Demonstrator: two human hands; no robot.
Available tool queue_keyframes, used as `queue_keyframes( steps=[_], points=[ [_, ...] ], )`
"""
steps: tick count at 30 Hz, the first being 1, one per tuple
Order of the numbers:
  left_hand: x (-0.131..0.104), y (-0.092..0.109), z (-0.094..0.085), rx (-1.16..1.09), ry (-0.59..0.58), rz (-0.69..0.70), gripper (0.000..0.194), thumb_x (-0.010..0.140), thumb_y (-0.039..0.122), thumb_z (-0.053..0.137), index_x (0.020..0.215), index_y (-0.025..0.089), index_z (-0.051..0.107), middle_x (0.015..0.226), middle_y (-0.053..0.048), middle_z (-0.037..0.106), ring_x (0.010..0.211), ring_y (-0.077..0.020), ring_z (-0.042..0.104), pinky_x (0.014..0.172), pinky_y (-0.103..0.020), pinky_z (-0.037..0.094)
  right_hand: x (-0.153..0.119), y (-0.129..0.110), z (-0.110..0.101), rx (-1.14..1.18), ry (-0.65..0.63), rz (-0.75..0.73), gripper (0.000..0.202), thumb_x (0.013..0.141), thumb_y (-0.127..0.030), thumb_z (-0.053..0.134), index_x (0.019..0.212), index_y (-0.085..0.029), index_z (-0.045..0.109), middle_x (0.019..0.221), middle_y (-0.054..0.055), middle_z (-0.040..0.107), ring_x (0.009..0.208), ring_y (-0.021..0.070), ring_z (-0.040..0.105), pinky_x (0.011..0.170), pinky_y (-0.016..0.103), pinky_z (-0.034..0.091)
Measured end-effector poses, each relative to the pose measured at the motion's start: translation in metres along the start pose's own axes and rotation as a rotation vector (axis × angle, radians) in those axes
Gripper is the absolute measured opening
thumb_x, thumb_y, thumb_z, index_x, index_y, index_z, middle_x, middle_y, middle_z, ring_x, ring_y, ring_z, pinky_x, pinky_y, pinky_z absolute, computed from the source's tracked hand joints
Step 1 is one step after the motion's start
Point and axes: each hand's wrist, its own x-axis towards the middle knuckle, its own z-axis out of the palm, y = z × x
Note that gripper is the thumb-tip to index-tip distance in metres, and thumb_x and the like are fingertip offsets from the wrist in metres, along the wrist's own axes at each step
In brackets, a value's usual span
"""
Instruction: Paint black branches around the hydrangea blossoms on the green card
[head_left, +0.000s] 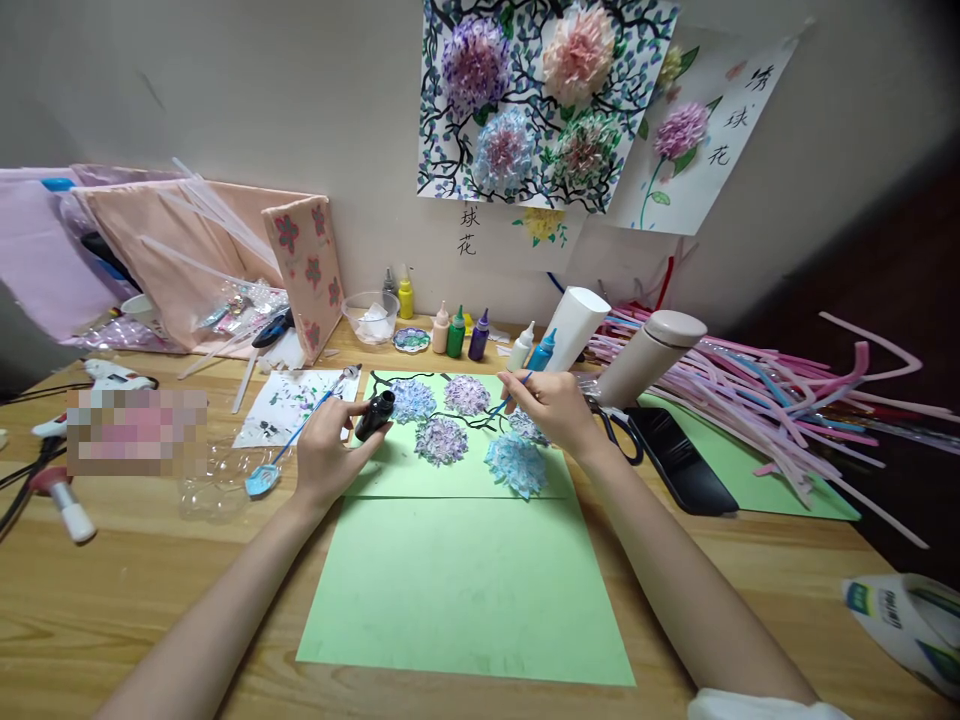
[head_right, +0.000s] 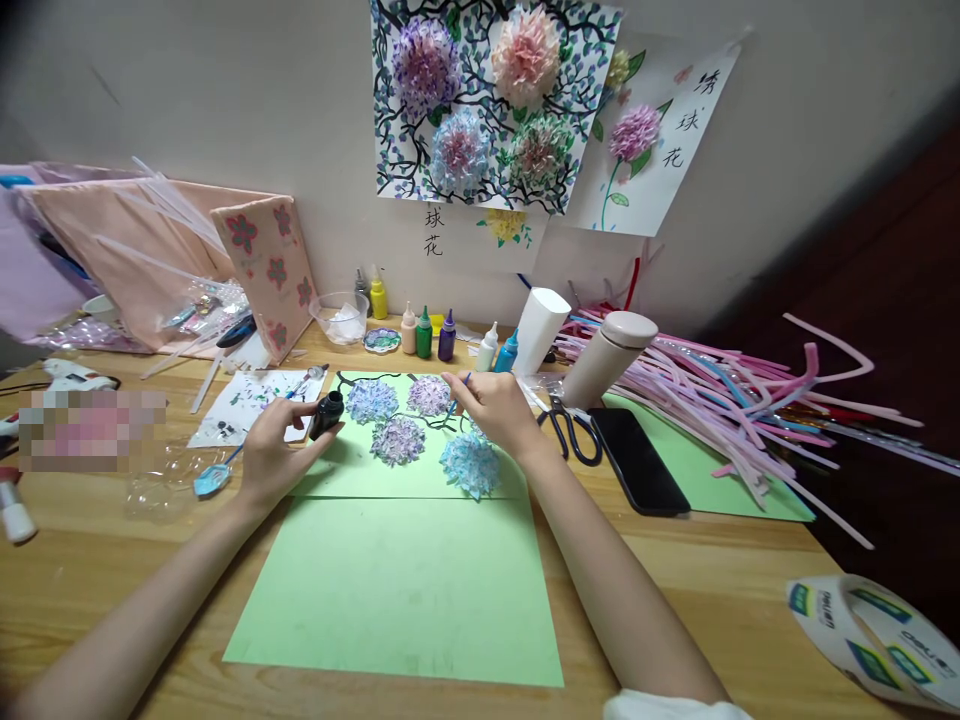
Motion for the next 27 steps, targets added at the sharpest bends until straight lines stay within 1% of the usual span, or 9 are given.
queue_keyframes(
  steps=[4, 10, 18, 27],
  points=[
    [0.000, 0.000, 0.000, -0.006, -0.003, 0.000, 0.025, 0.073, 0.033, 0.067, 0.089, 0.018, 0.055, 0.070, 0.002, 0.049, 0.063, -0.0126, 0.047, 0.060, -0.025, 0.037, -0.001, -0.001, 0.002, -0.064, -0.036, -0.062, 0.045, 0.091, -0.041, 0.042, 0.056, -0.018, 0.058, 0.055, 0.002, 0.065, 0.052, 0.0123, 0.061, 0.055, 0.023, 0.039],
    [0.001, 0.000, 0.000, -0.009, -0.004, -0.006, 0.025, 0.073, 0.033, 0.067, 0.089, 0.018, 0.055, 0.069, 0.002, 0.048, 0.063, -0.0130, 0.047, 0.060, -0.026, 0.037, -0.002, -0.005, 0.006, -0.049, -0.138, -0.131, 0.044, 0.094, -0.036, 0.038, 0.056, -0.018, 0.054, 0.055, 0.002, 0.063, 0.053, 0.0112, 0.058, 0.057, 0.023, 0.038],
    [0.000, 0.000, 0.000, 0.003, -0.005, -0.011, 0.025, 0.073, 0.034, 0.066, 0.089, 0.018, 0.056, 0.069, 0.002, 0.049, 0.063, -0.0132, 0.048, 0.061, -0.026, 0.038, -0.002, -0.010, 0.005, -0.030, -0.155, -0.136, 0.043, 0.093, -0.034, 0.039, 0.057, -0.017, 0.054, 0.054, 0.001, 0.062, 0.053, 0.0108, 0.058, 0.057, 0.022, 0.038],
    [0.000, 0.000, 0.001, -0.009, -0.006, -0.010, 0.024, 0.073, 0.034, 0.066, 0.090, 0.018, 0.056, 0.069, 0.002, 0.048, 0.063, -0.0129, 0.047, 0.061, -0.026, 0.037, -0.002, -0.015, 0.005, -0.040, -0.181, -0.135, 0.045, 0.093, -0.037, 0.038, 0.056, -0.018, 0.056, 0.052, 0.000, 0.063, 0.049, 0.0101, 0.057, 0.055, 0.022, 0.038]
  ],
)
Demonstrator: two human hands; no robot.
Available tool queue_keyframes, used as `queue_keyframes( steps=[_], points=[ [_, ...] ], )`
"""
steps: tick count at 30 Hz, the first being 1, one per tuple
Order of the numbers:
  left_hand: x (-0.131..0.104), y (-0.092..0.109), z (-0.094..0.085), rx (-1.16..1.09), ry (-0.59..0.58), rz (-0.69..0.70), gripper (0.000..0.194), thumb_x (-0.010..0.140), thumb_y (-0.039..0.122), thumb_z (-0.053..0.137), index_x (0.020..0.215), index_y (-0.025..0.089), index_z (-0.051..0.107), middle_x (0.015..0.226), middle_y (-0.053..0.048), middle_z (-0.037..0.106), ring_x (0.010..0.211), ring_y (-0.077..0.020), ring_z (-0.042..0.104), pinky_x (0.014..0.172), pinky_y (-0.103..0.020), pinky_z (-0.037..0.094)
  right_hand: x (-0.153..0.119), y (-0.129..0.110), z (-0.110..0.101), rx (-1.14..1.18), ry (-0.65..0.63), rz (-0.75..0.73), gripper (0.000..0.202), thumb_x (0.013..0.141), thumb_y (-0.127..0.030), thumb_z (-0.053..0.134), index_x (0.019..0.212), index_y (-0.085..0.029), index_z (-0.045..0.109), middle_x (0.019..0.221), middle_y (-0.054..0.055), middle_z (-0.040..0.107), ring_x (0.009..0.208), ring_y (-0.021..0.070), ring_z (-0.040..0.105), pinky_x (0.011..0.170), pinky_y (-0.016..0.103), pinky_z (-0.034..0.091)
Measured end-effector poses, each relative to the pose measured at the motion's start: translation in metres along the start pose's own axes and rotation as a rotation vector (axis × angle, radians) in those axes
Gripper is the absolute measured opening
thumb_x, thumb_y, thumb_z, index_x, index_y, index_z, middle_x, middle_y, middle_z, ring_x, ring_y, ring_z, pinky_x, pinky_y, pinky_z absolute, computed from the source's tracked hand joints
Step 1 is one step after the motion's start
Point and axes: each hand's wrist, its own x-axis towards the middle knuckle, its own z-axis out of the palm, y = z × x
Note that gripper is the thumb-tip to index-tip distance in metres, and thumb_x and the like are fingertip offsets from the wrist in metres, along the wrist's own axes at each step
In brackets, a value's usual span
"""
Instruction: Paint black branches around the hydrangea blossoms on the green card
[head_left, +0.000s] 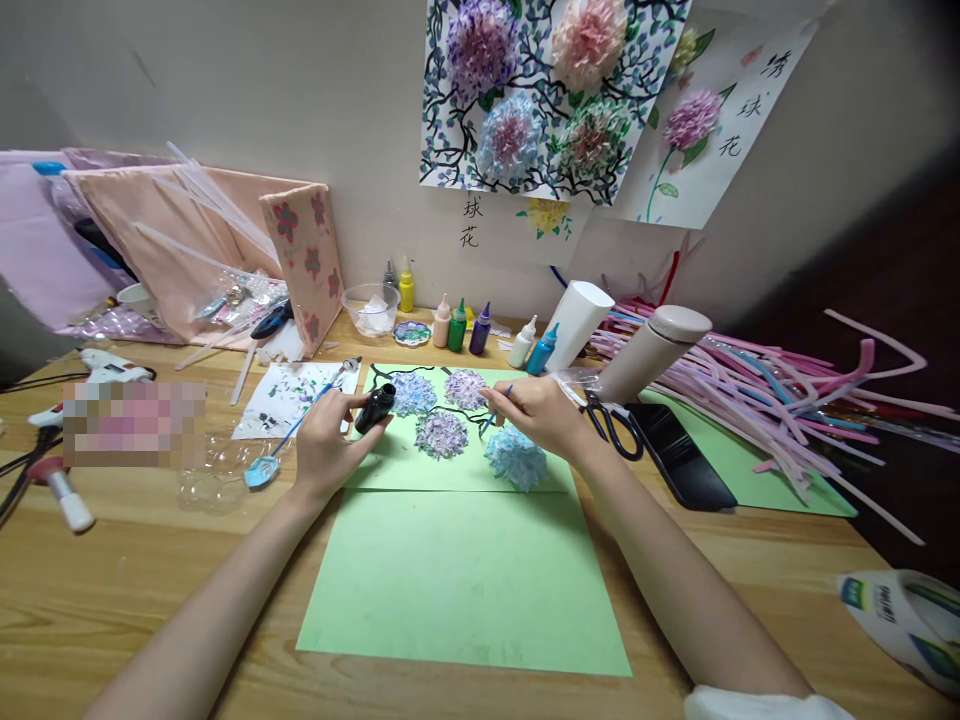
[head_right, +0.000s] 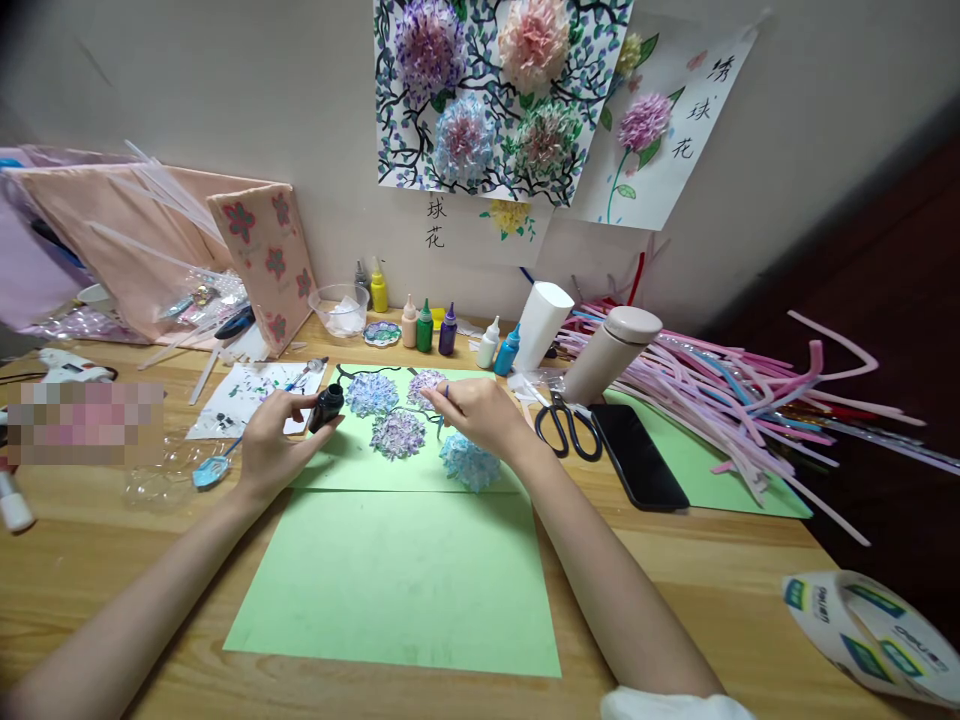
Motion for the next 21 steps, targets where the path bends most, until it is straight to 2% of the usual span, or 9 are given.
queue_keyframes(
  steps=[4, 6, 11, 13, 16, 21],
  points=[
    [0.000, 0.000, 0.000, 0.001, 0.002, 0.002, 0.025, 0.073, 0.034, 0.066, 0.089, 0.018, 0.056, 0.069, 0.002, 0.049, 0.063, -0.0130, 0.048, 0.061, -0.026, 0.037, 0.000, -0.002, -0.002, 0.037, -0.023, -0.013, 0.045, 0.093, -0.035, 0.039, 0.055, -0.018, 0.056, 0.052, 0.000, 0.064, 0.048, 0.0096, 0.056, 0.055, 0.022, 0.039],
    [0.000, 0.000, -0.001, 0.001, -0.001, 0.001, 0.025, 0.073, 0.034, 0.066, 0.089, 0.018, 0.056, 0.069, 0.002, 0.049, 0.063, -0.0132, 0.048, 0.061, -0.026, 0.038, -0.001, -0.004, -0.006, 0.062, 0.007, -0.032, 0.044, 0.093, -0.034, 0.040, 0.054, -0.018, 0.056, 0.054, 0.000, 0.064, 0.050, 0.0102, 0.058, 0.055, 0.023, 0.040],
    [-0.001, 0.002, 0.000, -0.009, -0.020, 0.011, 0.025, 0.075, 0.033, 0.065, 0.093, 0.018, 0.057, 0.071, 0.001, 0.050, 0.065, -0.0138, 0.049, 0.062, -0.027, 0.039, -0.005, -0.018, -0.021, 0.308, 0.330, 0.037, 0.036, 0.093, -0.035, 0.038, 0.073, -0.018, 0.063, 0.066, 0.002, 0.066, 0.060, 0.0117, 0.062, 0.060, 0.024, 0.046],
    [-0.001, 0.003, 0.000, -0.013, -0.033, 0.028, 0.024, 0.076, 0.031, 0.065, 0.095, 0.018, 0.058, 0.072, 0.000, 0.052, 0.067, -0.0148, 0.050, 0.063, -0.027, 0.040, -0.006, -0.026, -0.024, 0.398, 0.383, 0.045, 0.035, 0.094, -0.036, 0.037, 0.078, -0.019, 0.063, 0.071, 0.003, 0.066, 0.064, 0.0123, 0.062, 0.062, 0.025, 0.047],
    [-0.002, 0.003, -0.001, -0.013, -0.047, 0.035, 0.022, 0.077, 0.028, 0.063, 0.096, 0.019, 0.059, 0.077, -0.002, 0.055, 0.073, -0.0166, 0.052, 0.064, -0.028, 0.042, -0.008, -0.036, -0.024, 0.429, 0.326, 0.013, 0.034, 0.094, -0.035, 0.037, 0.080, -0.020, 0.064, 0.077, 0.003, 0.066, 0.070, 0.0129, 0.061, 0.063, 0.026, 0.048],
    [-0.005, 0.001, -0.001, -0.030, -0.069, 0.029, 0.024, 0.076, 0.023, 0.062, 0.100, 0.019, 0.060, 0.080, -0.003, 0.055, 0.074, -0.0173, 0.053, 0.065, -0.030, 0.043, -0.007, -0.046, -0.017, 0.343, 0.203, -0.086, 0.028, 0.094, -0.030, 0.038, 0.086, -0.021, 0.064, 0.082, 0.004, 0.068, 0.076, 0.0145, 0.062, 0.070, 0.027, 0.049]
  ],
)
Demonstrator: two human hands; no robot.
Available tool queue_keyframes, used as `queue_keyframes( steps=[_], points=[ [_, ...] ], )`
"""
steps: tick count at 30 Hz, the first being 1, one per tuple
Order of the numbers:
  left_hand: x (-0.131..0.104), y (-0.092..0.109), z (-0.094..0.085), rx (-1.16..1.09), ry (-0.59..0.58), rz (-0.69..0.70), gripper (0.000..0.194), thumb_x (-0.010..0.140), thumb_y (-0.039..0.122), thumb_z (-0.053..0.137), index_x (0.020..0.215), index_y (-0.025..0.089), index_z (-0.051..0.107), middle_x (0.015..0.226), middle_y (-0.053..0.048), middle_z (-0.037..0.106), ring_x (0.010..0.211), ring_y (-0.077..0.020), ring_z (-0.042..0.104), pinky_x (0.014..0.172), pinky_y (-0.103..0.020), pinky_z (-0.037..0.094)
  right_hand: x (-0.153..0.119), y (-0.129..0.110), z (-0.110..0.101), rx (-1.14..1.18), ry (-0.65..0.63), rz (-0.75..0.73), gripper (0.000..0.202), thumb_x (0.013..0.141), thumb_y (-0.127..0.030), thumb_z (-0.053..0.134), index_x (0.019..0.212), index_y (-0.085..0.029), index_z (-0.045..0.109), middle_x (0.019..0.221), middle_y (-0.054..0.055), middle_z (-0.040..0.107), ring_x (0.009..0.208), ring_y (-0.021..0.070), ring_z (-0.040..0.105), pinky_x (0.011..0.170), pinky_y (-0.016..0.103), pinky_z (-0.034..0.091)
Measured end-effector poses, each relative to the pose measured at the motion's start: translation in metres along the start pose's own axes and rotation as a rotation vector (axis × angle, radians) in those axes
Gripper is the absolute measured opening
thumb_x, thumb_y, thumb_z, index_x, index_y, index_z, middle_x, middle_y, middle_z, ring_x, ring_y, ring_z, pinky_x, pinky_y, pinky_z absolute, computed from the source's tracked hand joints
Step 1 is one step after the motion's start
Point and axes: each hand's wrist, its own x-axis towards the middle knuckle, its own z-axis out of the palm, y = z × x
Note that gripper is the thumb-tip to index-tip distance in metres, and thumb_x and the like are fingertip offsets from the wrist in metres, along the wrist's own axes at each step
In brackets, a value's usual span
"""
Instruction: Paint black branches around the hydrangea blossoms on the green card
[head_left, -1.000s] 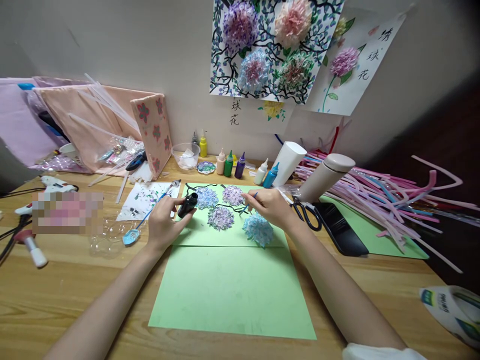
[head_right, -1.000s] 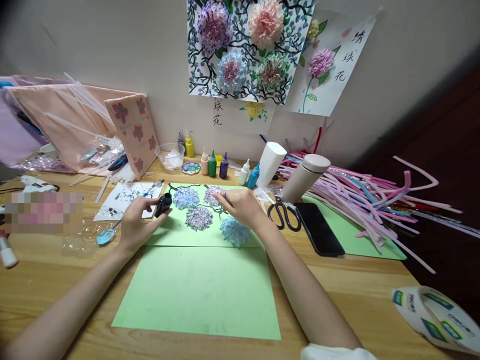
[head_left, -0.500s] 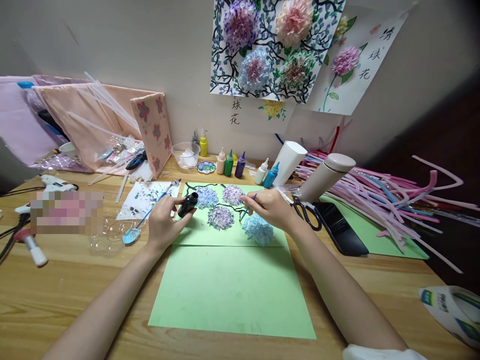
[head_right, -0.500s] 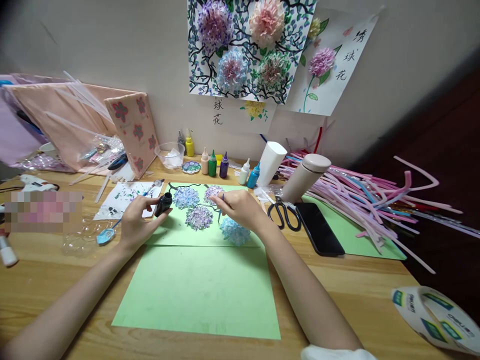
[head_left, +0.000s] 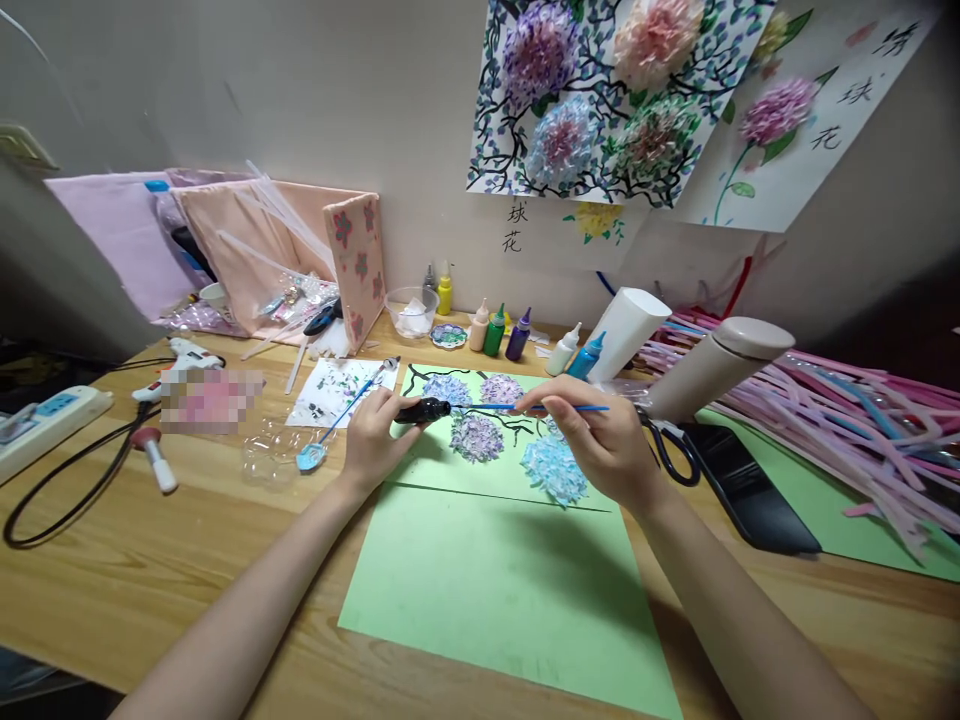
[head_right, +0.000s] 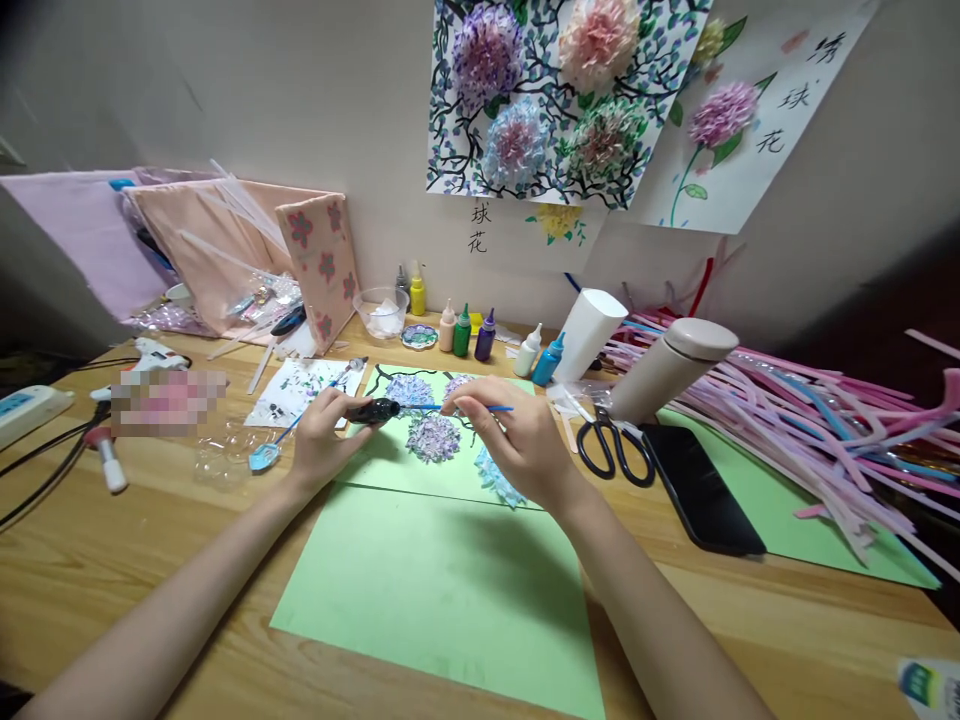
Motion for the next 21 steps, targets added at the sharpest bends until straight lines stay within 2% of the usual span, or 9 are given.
queue_keyframes(
  steps=[7, 14, 21],
  points=[
    [-0.0011, 0.0007, 0.0011, 0.028, 0.014, 0.052, 0.025, 0.077, 0.023, 0.061, 0.102, 0.021, 0.060, 0.080, -0.003, 0.055, 0.075, -0.0170, 0.053, 0.065, -0.029, 0.043, -0.0003, 0.0013, 0.0079, -0.085, -0.103, -0.030, 0.027, 0.094, -0.029, 0.038, 0.088, -0.021, 0.063, 0.085, 0.004, 0.068, 0.080, 0.0151, 0.063, 0.070, 0.025, 0.048],
    [-0.0002, 0.0025, 0.0001, 0.059, 0.004, 0.111, 0.023, 0.077, 0.021, 0.061, 0.100, 0.021, 0.061, 0.081, -0.004, 0.057, 0.076, -0.0174, 0.054, 0.065, -0.029, 0.043, 0.0003, 0.0034, 0.0063, -0.095, -0.101, -0.007, 0.026, 0.093, -0.028, 0.039, 0.085, -0.021, 0.062, 0.083, 0.003, 0.068, 0.079, 0.0145, 0.062, 0.071, 0.025, 0.047],
    [-0.0004, 0.0032, -0.0008, 0.091, -0.026, 0.124, 0.023, 0.077, 0.023, 0.060, 0.100, 0.022, 0.061, 0.080, -0.004, 0.059, 0.076, -0.0181, 0.055, 0.065, -0.030, 0.043, 0.0009, 0.0015, -0.0003, -0.039, -0.056, 0.037, 0.033, 0.094, -0.035, 0.037, 0.082, -0.020, 0.064, 0.081, 0.004, 0.068, 0.076, 0.0151, 0.063, 0.067, 0.026, 0.048]
  ],
)
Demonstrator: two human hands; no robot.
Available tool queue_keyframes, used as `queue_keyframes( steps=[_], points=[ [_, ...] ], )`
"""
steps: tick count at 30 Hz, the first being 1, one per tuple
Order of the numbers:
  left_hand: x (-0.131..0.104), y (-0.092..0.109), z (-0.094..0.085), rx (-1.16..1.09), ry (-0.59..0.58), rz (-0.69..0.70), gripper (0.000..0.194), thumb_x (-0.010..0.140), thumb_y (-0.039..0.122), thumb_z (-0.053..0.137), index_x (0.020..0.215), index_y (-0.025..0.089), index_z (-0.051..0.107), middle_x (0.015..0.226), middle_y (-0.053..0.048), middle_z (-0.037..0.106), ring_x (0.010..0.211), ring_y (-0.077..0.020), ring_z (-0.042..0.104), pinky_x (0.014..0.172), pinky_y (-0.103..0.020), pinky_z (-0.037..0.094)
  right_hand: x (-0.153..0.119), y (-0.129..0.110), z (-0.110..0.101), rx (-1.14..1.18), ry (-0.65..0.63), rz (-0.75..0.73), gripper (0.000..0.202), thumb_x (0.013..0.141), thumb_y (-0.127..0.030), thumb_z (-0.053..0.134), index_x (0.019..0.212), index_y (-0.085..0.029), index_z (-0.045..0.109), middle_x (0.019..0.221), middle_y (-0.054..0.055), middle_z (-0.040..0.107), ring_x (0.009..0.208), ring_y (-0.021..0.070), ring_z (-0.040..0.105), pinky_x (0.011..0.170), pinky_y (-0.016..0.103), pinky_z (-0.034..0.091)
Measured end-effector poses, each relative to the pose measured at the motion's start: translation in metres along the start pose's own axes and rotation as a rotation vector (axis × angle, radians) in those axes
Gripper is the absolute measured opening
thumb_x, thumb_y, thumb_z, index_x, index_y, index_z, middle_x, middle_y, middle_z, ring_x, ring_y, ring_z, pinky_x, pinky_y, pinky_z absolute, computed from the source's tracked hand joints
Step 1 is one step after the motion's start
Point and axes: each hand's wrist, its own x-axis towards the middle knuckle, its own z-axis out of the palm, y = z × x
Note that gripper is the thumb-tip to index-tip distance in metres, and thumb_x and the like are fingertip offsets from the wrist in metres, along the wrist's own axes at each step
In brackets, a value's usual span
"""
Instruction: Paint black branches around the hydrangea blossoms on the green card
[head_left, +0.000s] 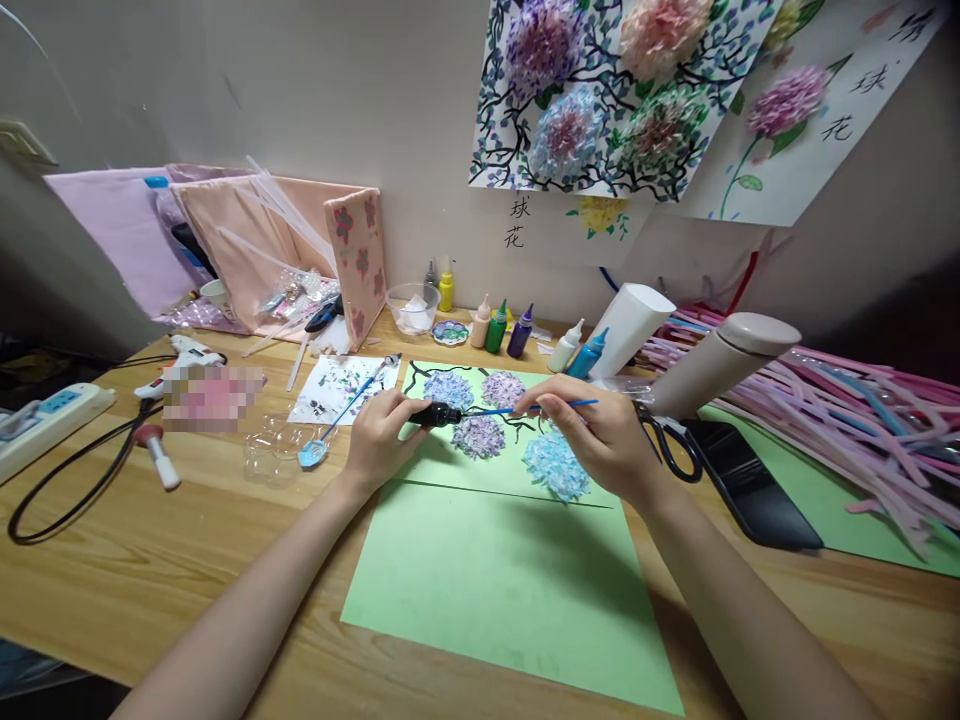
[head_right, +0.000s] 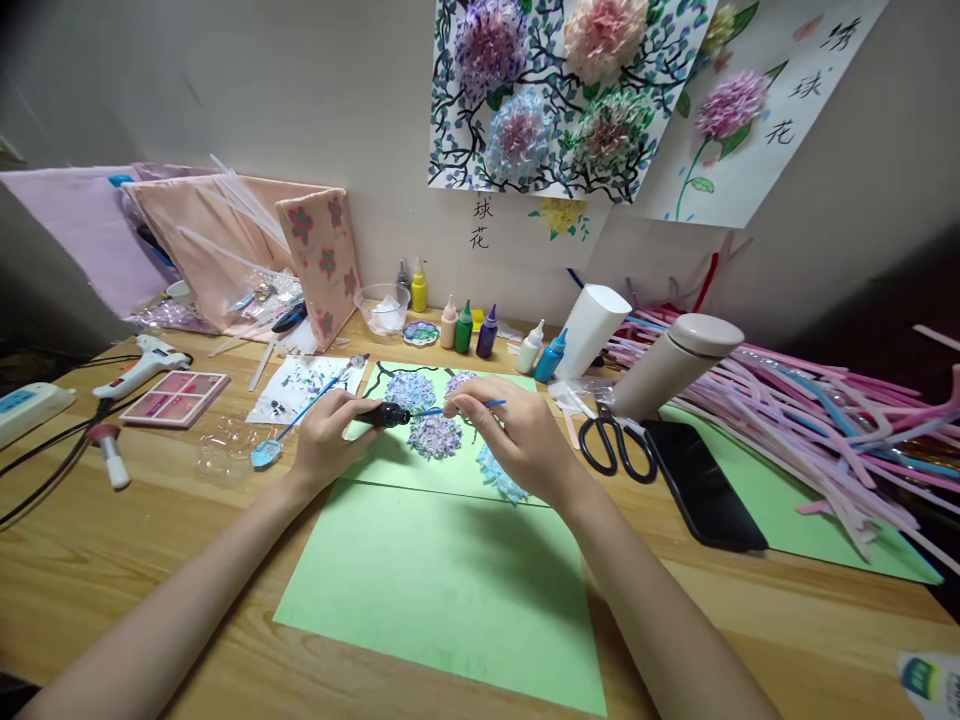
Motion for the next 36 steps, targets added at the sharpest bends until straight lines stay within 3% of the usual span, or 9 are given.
queue_keyframes(
  steps=[6, 8, 16, 36],
  points=[
    [0.001, -0.002, 0.000, 0.016, 0.023, 0.008, 0.023, 0.076, 0.025, 0.062, 0.099, 0.021, 0.061, 0.080, -0.004, 0.058, 0.075, -0.0177, 0.055, 0.064, -0.028, 0.043, 0.002, 0.014, -0.015, -0.018, 0.289, 0.144, 0.043, 0.091, -0.046, 0.039, 0.066, -0.020, 0.064, 0.062, 0.003, 0.066, 0.056, 0.0143, 0.060, 0.055, 0.027, 0.045],
    [0.001, -0.003, 0.001, 0.008, 0.039, 0.024, 0.023, 0.076, 0.026, 0.063, 0.098, 0.021, 0.061, 0.081, -0.004, 0.058, 0.075, -0.0175, 0.055, 0.063, -0.028, 0.043, 0.003, 0.023, -0.017, -0.104, 0.318, 0.184, 0.044, 0.089, -0.047, 0.043, 0.061, -0.019, 0.063, 0.057, 0.002, 0.065, 0.051, 0.0135, 0.058, 0.053, 0.026, 0.044],
    [-0.001, -0.005, 0.004, 0.007, 0.038, 0.014, 0.026, 0.075, 0.026, 0.064, 0.100, 0.021, 0.061, 0.082, -0.005, 0.058, 0.075, -0.0177, 0.054, 0.065, -0.028, 0.043, 0.002, 0.047, -0.004, -0.386, 0.114, 0.149, 0.049, 0.091, -0.047, 0.039, 0.058, -0.018, 0.061, 0.058, 0.004, 0.064, 0.055, 0.0148, 0.060, 0.057, 0.026, 0.041],
    [0.001, -0.003, 0.001, 0.006, 0.038, 0.020, 0.024, 0.075, 0.026, 0.064, 0.098, 0.019, 0.062, 0.080, -0.004, 0.058, 0.074, -0.0170, 0.054, 0.064, -0.028, 0.043, 0.003, 0.051, 0.003, -0.385, 0.061, 0.184, 0.054, 0.092, -0.048, 0.034, 0.056, -0.017, 0.061, 0.056, 0.004, 0.064, 0.053, 0.0135, 0.059, 0.055, 0.025, 0.038]
  ],
)
